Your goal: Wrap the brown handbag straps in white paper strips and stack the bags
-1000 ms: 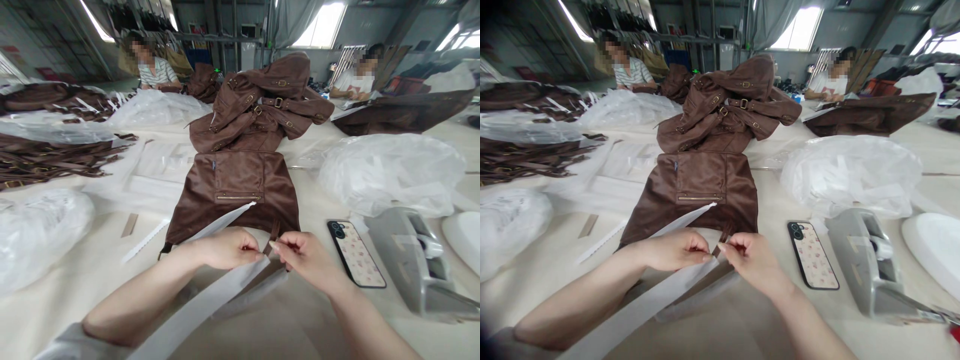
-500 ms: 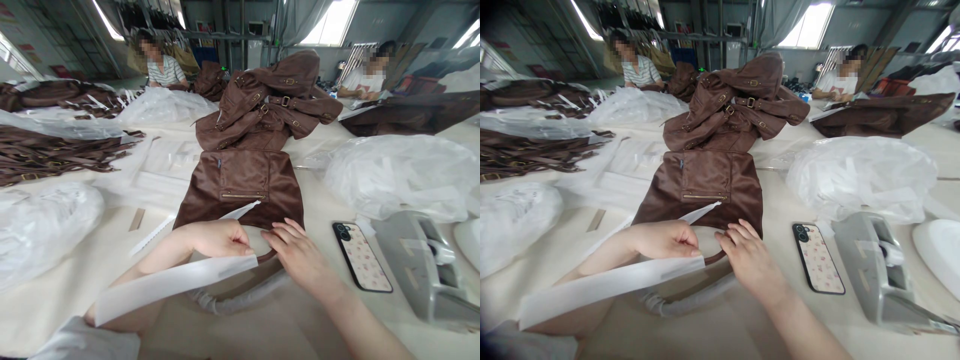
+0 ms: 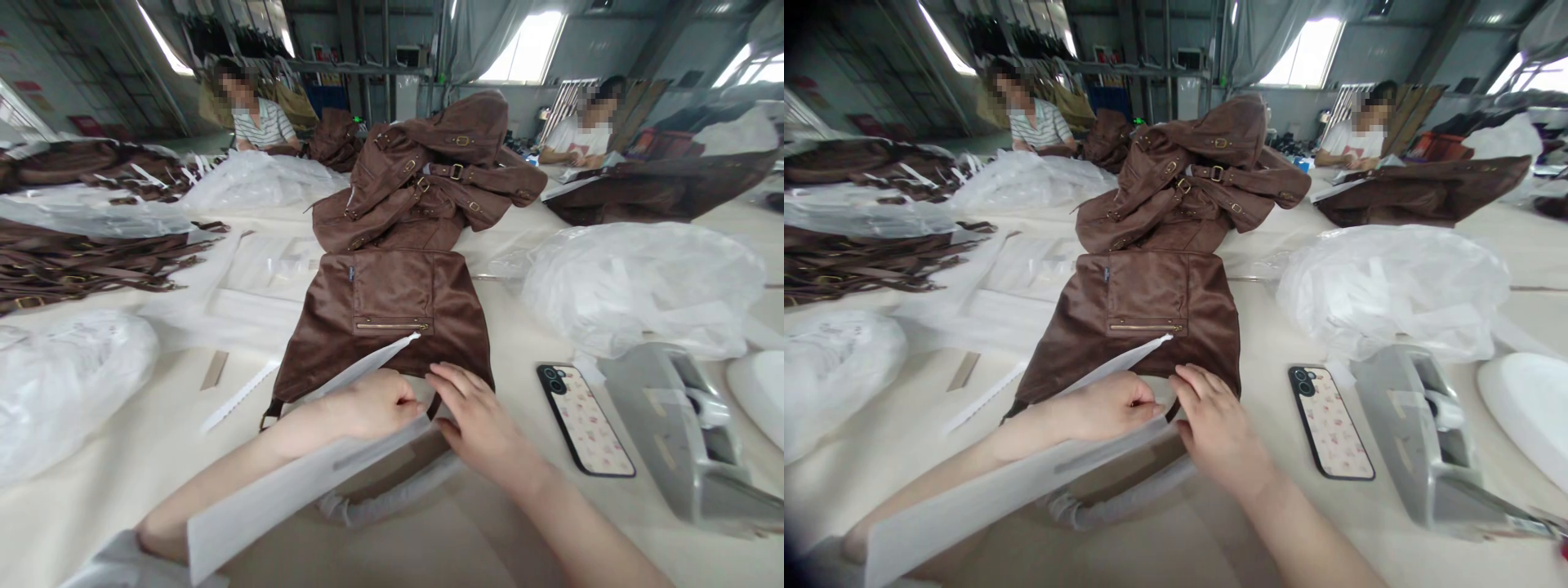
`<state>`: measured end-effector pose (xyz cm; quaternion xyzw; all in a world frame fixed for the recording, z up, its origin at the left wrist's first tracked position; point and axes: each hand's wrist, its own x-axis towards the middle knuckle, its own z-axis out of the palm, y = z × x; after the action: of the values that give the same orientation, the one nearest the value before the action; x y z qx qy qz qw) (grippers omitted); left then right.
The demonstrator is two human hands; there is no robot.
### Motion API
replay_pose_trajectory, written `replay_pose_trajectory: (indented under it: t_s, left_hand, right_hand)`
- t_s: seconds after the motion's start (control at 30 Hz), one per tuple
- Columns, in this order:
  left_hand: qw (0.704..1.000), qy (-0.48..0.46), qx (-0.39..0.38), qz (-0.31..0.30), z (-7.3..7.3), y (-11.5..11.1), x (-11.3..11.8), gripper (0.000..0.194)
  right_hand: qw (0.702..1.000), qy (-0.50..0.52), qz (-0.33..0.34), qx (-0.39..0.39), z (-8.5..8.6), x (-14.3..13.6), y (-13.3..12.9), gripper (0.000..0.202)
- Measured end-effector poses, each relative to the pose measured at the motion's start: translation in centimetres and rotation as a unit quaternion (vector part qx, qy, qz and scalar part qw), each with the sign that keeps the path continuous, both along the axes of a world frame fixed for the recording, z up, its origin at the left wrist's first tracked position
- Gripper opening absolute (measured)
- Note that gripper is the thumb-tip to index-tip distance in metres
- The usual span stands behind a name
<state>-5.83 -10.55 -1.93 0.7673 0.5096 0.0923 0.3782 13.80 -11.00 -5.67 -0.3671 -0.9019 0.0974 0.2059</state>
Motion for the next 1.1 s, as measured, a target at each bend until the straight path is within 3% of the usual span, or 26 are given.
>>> replay_pose_trajectory:
  t_s: [0.1,0.33,0.5,0.73,0.87,0.93,1.1]
  left_hand:
    - [1.000,0.013,-0.022,-0.010,0.5,0.1,-0.6,0.041]
    - [0.998,0.055,-0.040,-0.001,1.7,0.6,-2.8,0.039]
    - [0.998,0.038,-0.041,0.004,0.3,1.1,-2.6,0.038]
    - [0.999,0.050,-0.002,0.004,-2.6,1.4,-0.4,0.039]
    - [0.999,0.042,0.018,0.014,-3.9,1.2,0.6,0.044]
    - [0.999,0.030,0.022,0.024,-4.3,1.2,0.9,0.046]
    - [0.999,-0.025,0.028,0.008,-4.0,1.5,1.0,0.048]
  right_hand:
    - [1.000,0.004,-0.013,0.004,-0.1,1.1,1.2,0.043]
    - [0.999,0.000,0.044,-0.026,-0.6,1.0,2.3,0.012]
    - [0.998,-0.005,0.059,-0.031,-0.3,1.1,2.4,0.011]
    - [0.998,0.008,0.045,-0.052,-0.6,1.1,2.3,0.012]
    - [0.999,0.012,0.000,-0.052,-0.4,2.1,2.4,0.039]
    - [0.998,0.007,-0.029,-0.054,-0.3,2.7,2.6,0.045]
    - [0.995,0.042,-0.028,-0.084,-0.9,3.3,3.5,0.033]
